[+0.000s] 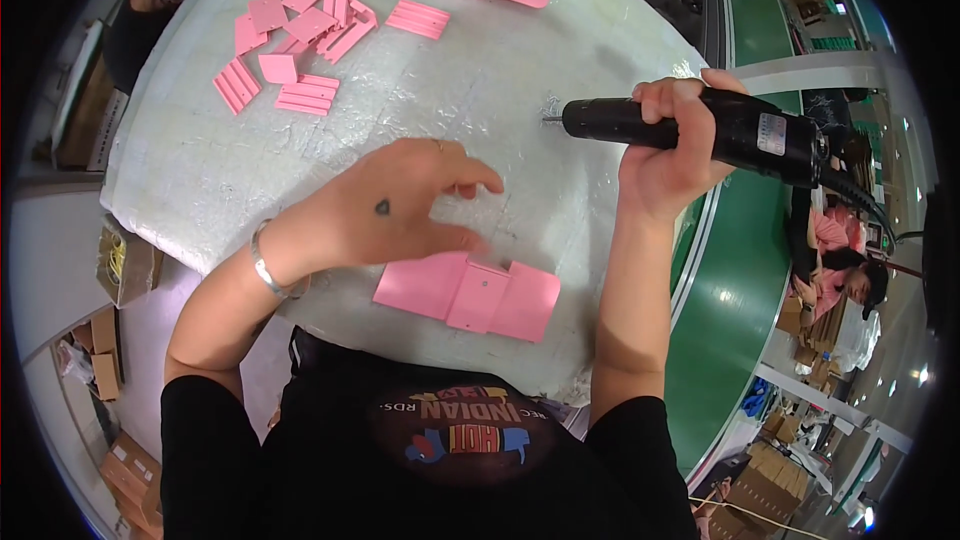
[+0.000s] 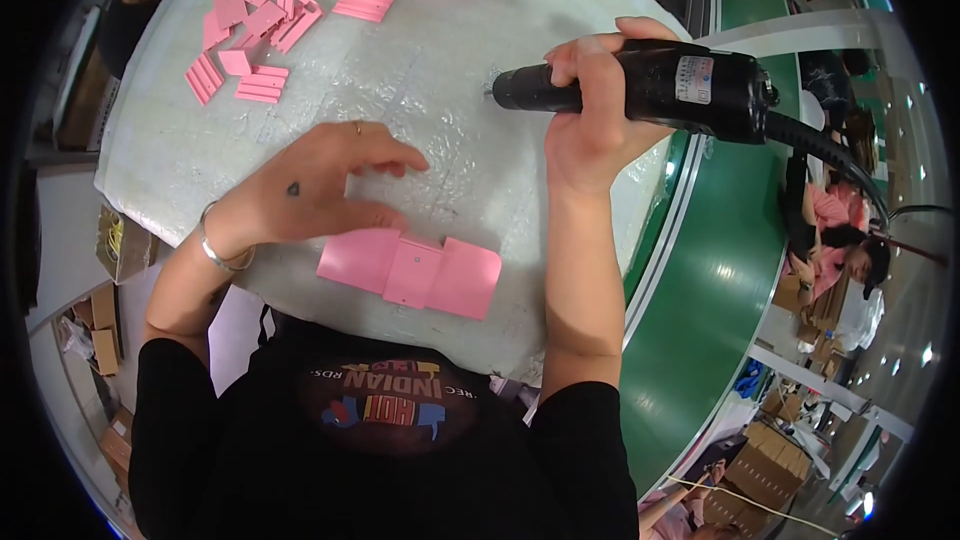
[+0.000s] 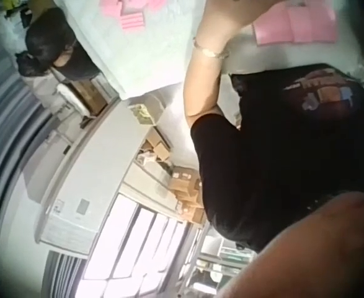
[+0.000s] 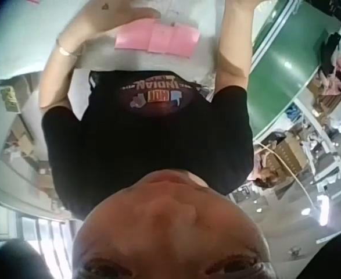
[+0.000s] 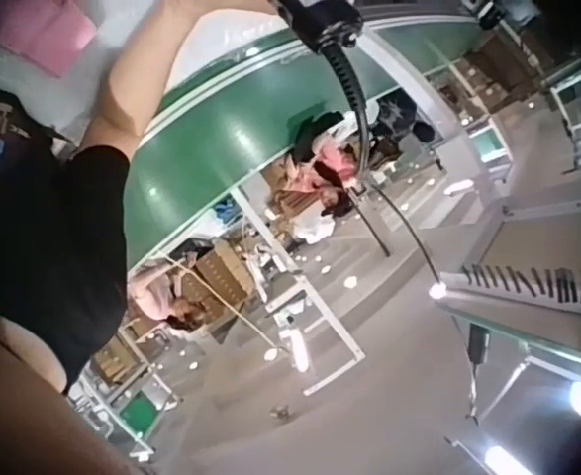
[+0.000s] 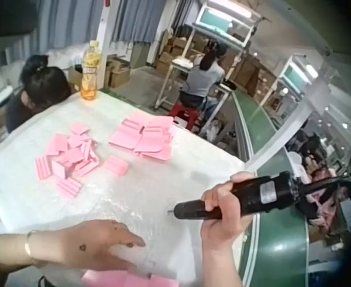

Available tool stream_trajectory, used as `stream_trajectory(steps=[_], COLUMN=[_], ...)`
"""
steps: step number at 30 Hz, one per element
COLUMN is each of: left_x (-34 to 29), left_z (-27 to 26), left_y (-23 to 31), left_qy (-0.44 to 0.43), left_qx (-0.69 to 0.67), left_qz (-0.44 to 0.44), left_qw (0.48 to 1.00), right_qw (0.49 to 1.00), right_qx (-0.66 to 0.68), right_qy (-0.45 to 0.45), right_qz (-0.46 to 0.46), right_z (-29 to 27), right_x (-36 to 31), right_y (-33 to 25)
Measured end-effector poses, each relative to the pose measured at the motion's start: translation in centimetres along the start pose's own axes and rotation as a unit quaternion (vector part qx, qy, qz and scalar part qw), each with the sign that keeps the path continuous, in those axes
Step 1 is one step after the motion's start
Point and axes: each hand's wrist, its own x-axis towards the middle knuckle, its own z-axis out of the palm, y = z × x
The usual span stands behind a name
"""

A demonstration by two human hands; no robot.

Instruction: Assembling pink plastic components using an electric screwdriver and then packing the finished items into cardboard boxes.

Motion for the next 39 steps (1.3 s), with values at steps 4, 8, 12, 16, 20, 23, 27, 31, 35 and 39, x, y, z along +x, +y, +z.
stream_trajectory(steps=[4, 8, 12, 16, 20, 23, 27, 31, 35, 39], left_x=[3.0, 6.6, 8.3, 8.2, 7.9, 7.2, 6.2, 5.3, 4.4, 3.7], left_z=[0.2, 1.4, 2.7, 2.9, 3.2, 2.9, 2.7, 2.7, 2.5, 2.8], left_y=[-1.2, -1.5, -2.7, -3.4, -2.8, -2.0, -0.5, 0.2, 0.6, 1.2], left_qy=[0.082, 0.165, 0.197, 0.199, 0.212, 0.203, 0.216, 0.22, 0.226, 0.234], left_qx=[0.038, 0.119, 0.157, 0.167, 0.134, 0.113, 0.078, 0.078, 0.08, 0.076], left_qz=[-0.032, -0.014, 0.087, 0.114, 0.123, 0.118, 0.144, 0.17, 0.2, 0.227], left_qw=[0.995, 0.979, 0.964, 0.959, 0.96, 0.965, 0.962, 0.957, 0.95, 0.942], right_qw=[1.0, 0.998, 0.997, 0.998, 0.993, 0.99, 0.987, 0.985, 0.981, 0.976], right_qx=[0.02, 0.064, 0.077, 0.068, 0.107, 0.118, 0.142, 0.149, 0.147, 0.152], right_qy=[-0.002, -0.018, -0.022, -0.014, -0.053, -0.072, -0.073, -0.088, -0.122, -0.155], right_qz=[0.022, 0.004, 0.0, 0.004, -0.002, -0.011, -0.018, -0.028, -0.024, -0.008], right_z=[-0.1, 0.0, -0.3, -1.0, -1.4, -1.2, -1.0, -1.0, -0.6, -0.6], right_x=[-0.4, -0.6, -0.9, -0.6, -0.5, -0.8, -1.2, -1.7, -2.2, -2.5], right_y=[-0.3, -2.0, -3.0, -3.7, -4.7, -5.3, -6.3, -7.9, -9.3, -10.4])
